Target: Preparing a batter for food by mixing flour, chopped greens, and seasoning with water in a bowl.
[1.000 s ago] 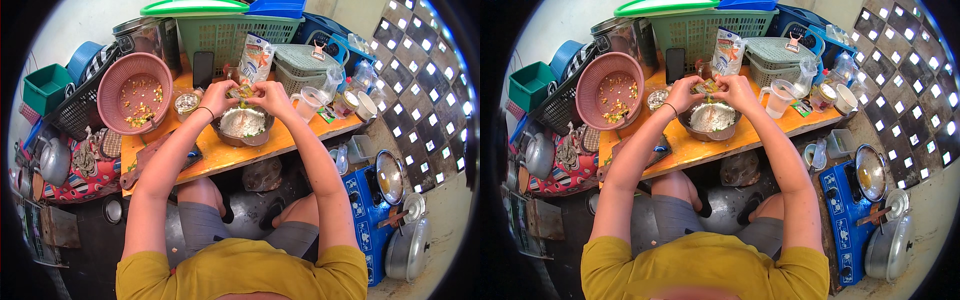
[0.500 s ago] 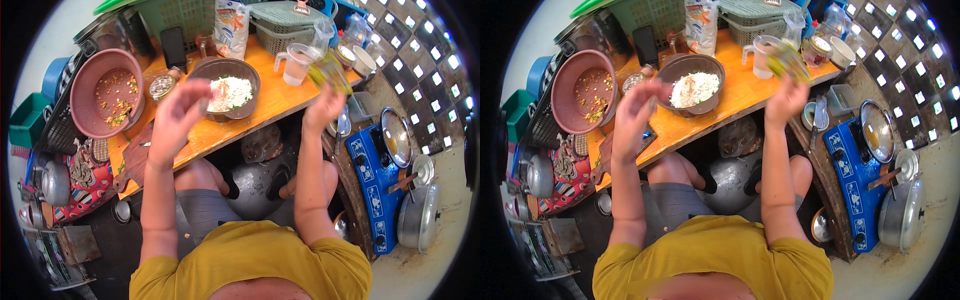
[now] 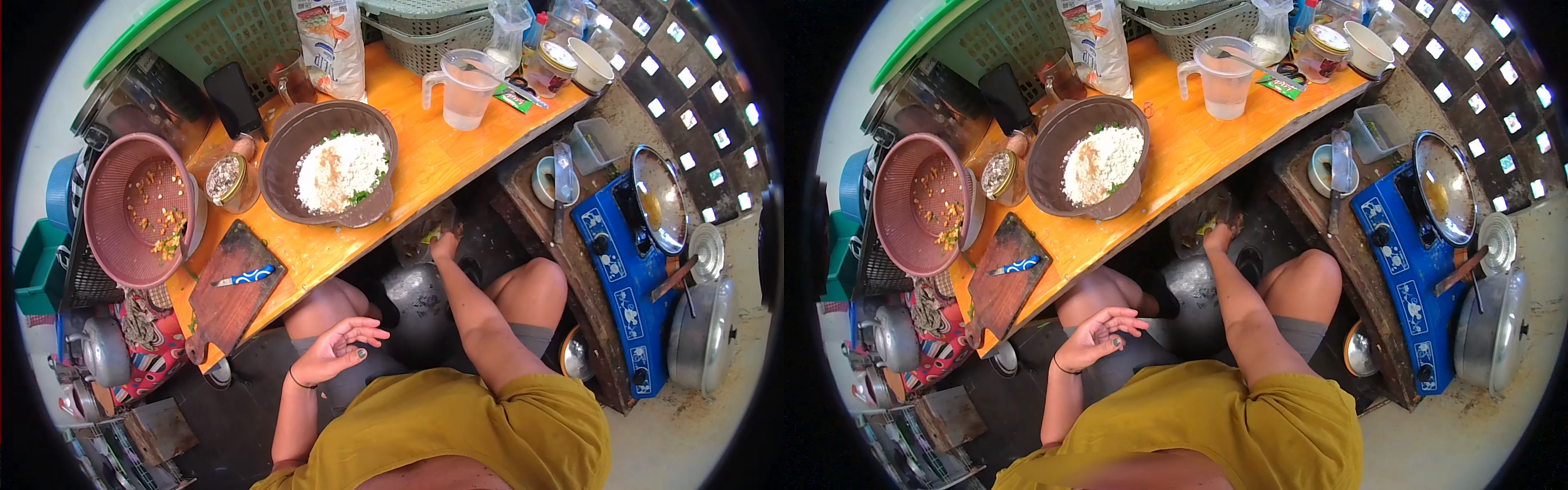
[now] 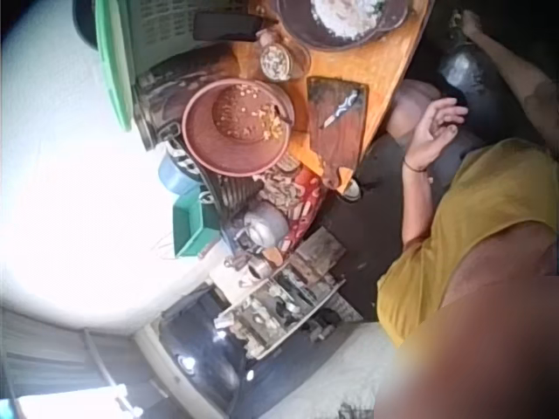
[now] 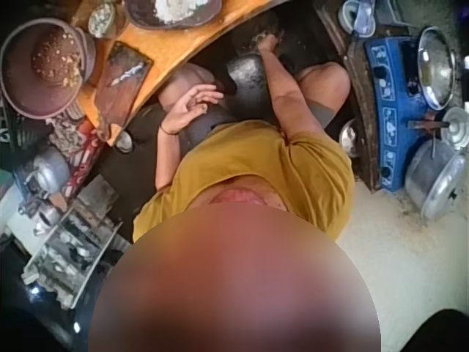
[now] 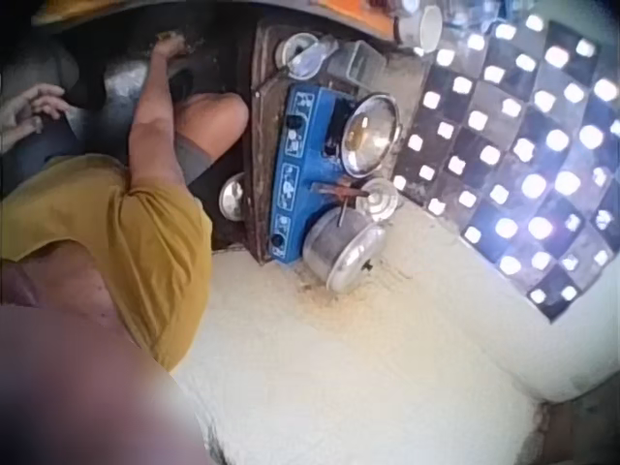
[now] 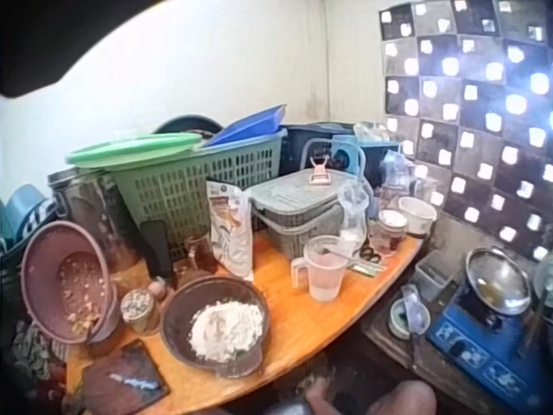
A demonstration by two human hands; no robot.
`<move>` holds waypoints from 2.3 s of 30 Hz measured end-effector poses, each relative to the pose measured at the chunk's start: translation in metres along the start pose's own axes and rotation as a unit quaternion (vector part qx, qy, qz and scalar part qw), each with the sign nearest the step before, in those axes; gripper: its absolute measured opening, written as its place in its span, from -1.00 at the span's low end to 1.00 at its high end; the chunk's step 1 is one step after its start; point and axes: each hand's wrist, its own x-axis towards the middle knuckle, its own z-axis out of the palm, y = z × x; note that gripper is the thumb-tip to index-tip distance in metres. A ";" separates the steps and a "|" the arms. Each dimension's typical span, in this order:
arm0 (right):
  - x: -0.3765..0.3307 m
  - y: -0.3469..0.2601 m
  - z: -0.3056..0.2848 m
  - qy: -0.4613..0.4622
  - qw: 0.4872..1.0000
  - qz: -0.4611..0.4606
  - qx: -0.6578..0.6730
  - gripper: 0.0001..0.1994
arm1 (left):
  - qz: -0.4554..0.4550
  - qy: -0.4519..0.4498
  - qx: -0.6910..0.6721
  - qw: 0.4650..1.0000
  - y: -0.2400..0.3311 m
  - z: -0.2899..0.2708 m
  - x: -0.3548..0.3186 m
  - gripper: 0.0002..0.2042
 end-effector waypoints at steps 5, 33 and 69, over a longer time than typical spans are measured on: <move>0.012 -0.013 -0.011 -0.019 0.997 -0.070 -0.016 -0.59 | -0.015 0.005 -0.006 1.000 0.002 -0.007 0.007 -0.42; 0.203 -0.369 -0.437 0.198 0.857 -0.475 -0.025 -0.87 | 0.031 -0.080 0.013 0.996 0.026 0.029 0.042 -0.48; -0.106 -0.390 -0.484 -0.387 0.637 -0.618 0.250 -0.80 | 0.287 -0.249 0.031 0.924 0.148 0.100 0.115 -0.06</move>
